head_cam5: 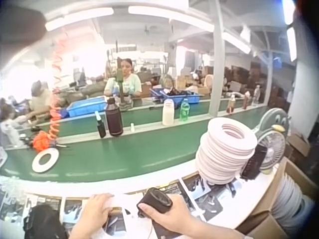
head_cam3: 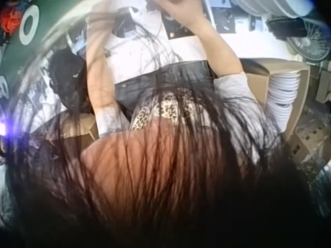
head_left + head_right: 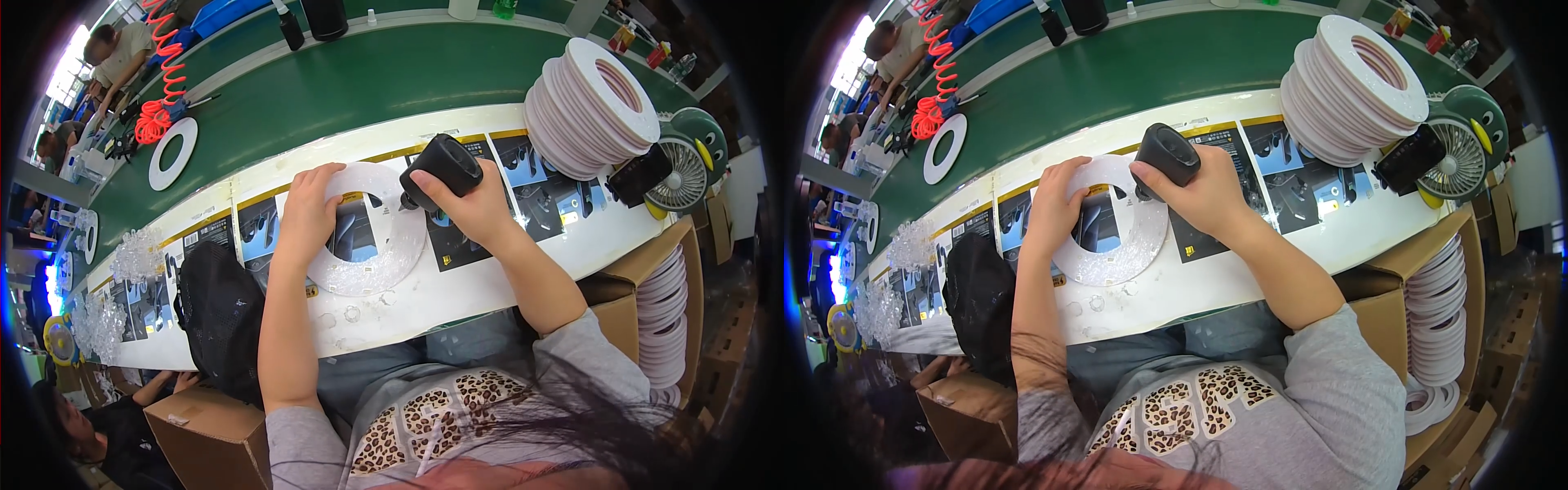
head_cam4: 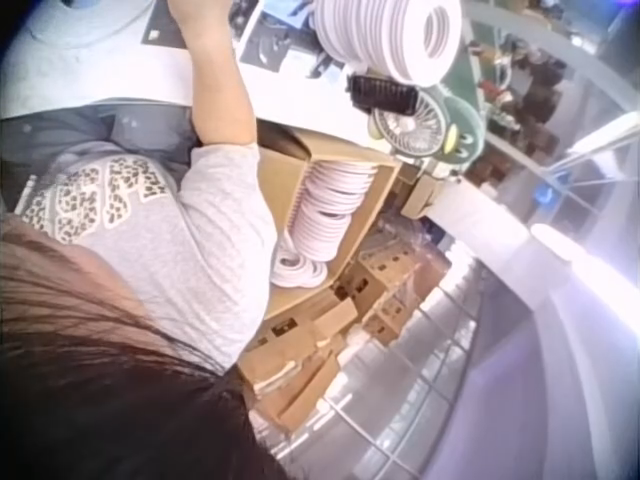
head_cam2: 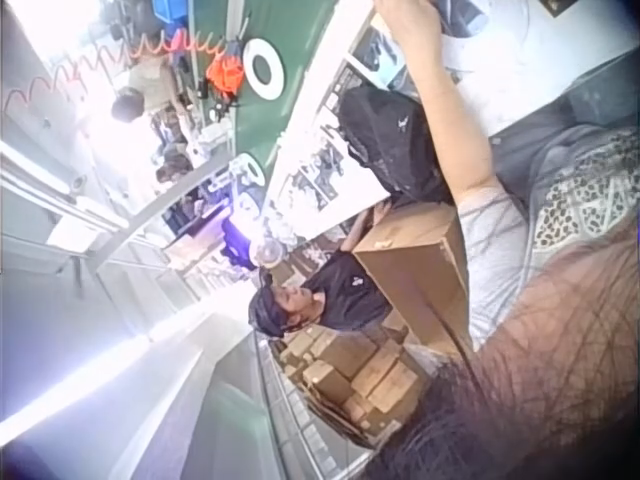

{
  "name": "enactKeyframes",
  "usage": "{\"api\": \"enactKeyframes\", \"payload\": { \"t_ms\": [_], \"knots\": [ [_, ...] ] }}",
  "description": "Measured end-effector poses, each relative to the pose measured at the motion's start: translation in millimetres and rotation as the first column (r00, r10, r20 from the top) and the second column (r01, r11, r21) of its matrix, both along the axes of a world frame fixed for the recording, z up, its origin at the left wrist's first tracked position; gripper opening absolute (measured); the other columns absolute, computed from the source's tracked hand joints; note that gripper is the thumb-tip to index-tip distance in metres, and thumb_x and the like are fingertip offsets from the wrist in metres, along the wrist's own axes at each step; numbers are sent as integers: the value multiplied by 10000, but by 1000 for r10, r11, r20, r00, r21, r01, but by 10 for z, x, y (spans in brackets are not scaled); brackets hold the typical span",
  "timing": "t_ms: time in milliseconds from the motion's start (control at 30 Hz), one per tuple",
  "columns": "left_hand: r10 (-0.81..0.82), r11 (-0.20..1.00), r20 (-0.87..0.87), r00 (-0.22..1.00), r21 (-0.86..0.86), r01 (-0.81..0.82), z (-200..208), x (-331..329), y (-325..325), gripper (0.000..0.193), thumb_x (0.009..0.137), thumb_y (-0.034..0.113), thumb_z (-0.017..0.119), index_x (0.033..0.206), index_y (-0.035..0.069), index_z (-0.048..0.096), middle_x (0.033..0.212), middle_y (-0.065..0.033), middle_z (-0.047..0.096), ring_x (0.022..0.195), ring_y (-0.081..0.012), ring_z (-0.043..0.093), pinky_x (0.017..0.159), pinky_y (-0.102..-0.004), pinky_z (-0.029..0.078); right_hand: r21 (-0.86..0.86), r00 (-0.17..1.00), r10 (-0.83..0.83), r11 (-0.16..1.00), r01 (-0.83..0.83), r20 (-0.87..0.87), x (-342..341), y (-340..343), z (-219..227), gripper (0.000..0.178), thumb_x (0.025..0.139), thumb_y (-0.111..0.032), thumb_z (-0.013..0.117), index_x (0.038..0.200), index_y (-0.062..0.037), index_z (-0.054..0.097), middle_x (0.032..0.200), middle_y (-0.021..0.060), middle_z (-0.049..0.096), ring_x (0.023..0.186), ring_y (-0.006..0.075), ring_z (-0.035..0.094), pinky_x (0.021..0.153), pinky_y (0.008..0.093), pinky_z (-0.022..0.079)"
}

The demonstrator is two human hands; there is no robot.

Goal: Applying sealant or adhesive to circular lighting fixture components on an assembly line.

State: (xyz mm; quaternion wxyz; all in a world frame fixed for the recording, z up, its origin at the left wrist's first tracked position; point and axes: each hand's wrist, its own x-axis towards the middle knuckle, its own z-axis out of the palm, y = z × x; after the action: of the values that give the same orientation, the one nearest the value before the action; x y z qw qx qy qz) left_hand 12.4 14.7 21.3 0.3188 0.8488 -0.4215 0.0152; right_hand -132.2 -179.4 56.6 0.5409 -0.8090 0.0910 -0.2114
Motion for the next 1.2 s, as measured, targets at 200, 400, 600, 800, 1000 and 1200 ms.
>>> {"api": "enactKeyframes", "payload": {
  "t_ms": [200, 400, 600, 800, 1000, 1200],
  "knots": [
    [-3, 1000, 17, 1000, 18, 3, -6, 2, 3, 426, 754, -53, 630, 1156, 73, 565, 1155, -111, 594, 1130, -299, 506, 968, -366, 429, -61, 999, -8, 998, 11, 36, 23, 4, -24, 260, 845, -247, 712, 862, 7, 660, 673, 47, 640, 599, 83, 568, 547, 232, 445],
    [-15, 1000, 29, 999, 15, 14, -16, 10, -1, 420, 753, -53, 629, 1151, 67, 567, 1163, -108, 593, 1133, -301, 504, 970, -368, 427, -66, 998, -3, 998, 7, 58, 56, -3, -104, 275, 854, -265, 703, 858, 7, 660, 650, 38, 625, 587, 84, 553, 543, 235, 436],
    [-13, 1000, 28, 1000, 12, 13, -16, 8, 6, 426, 752, -51, 629, 1156, 69, 565, 1165, -108, 592, 1132, -299, 504, 969, -369, 428, -53, 996, -46, 997, 49, 72, 67, 9, -93, 349, 821, -361, 710, 791, -14, 681, 624, 95, 630, 562, 205, 610, 547, 307, 452],
    [-2, 1000, 20, 1000, 23, 1, -2, -2, 3, 430, 752, -50, 630, 1160, 70, 564, 1169, -110, 591, 1137, -297, 502, 972, -369, 428, -28, 996, -33, 999, 36, 78, 77, 20, -95, 347, 823, -361, 707, 804, -16, 683, 634, 96, 636, 569, 205, 616, 551, 304, 456],
    [-12, 1000, 25, 1000, 18, 12, -10, 6, -1, 428, 750, -46, 635, 1156, 68, 566, 1172, -111, 591, 1140, -300, 502, 974, -369, 426, -41, 999, -34, 999, 36, 40, 70, 11, -89, 344, 820, -353, 715, 801, -11, 678, 638, 91, 637, 569, 192, 611, 550, 299, 455],
    [2, 1000, 25, 1000, 28, -2, -2, -4, 3, 419, 752, -42, 636, 1151, 67, 567, 1170, -114, 590, 1141, -301, 501, 975, -369, 424, -53, 995, -56, 997, 60, 77, 90, -4, -126, 348, 812, -355, 723, 790, -11, 678, 624, 77, 633, 562, 169, 603, 544, 284, 451]
  ]
}}
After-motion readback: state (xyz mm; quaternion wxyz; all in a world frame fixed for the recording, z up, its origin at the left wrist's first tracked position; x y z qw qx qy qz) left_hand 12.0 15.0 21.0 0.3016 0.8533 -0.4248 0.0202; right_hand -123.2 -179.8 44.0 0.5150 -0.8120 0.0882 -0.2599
